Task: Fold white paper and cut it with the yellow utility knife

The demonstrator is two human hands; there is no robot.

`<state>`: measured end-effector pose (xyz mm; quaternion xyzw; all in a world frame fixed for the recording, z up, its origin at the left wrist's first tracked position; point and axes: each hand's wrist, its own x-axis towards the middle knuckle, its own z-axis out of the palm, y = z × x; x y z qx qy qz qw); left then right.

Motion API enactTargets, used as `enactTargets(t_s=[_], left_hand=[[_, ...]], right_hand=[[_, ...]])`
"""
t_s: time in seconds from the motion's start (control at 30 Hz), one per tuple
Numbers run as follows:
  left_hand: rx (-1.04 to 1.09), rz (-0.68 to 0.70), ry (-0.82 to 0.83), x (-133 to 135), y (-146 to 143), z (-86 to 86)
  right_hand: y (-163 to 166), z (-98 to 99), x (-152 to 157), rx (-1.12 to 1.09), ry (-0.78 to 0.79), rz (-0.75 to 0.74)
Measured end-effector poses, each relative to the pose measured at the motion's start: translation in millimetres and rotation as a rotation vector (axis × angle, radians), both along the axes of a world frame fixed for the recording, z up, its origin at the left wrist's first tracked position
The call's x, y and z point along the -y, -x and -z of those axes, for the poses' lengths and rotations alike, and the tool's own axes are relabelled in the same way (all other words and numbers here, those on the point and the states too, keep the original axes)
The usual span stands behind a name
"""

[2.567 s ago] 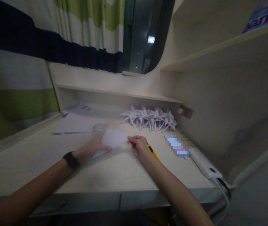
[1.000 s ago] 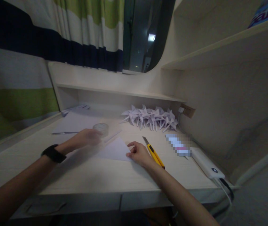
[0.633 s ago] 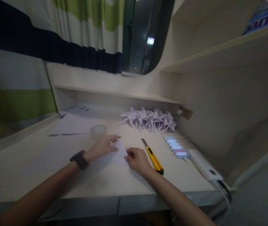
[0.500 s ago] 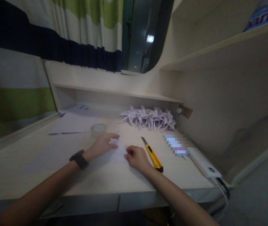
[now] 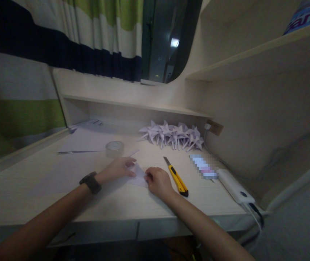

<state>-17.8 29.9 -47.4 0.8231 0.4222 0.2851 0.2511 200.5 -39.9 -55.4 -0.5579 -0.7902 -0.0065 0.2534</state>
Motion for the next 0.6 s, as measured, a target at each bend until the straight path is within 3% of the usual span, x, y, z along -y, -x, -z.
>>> enactTargets(t_s=[0.27, 0.6], left_hand=[[0.036, -0.024, -0.044, 5, -2, -4.9], [-0.002, -0.031, -0.202, 10, -2, -10.6]], right_hand=[[3, -4.9, 2, -0.066, 0.059, 0.033], [2, -5.2, 4, 0.003, -0.022, 0.023]])
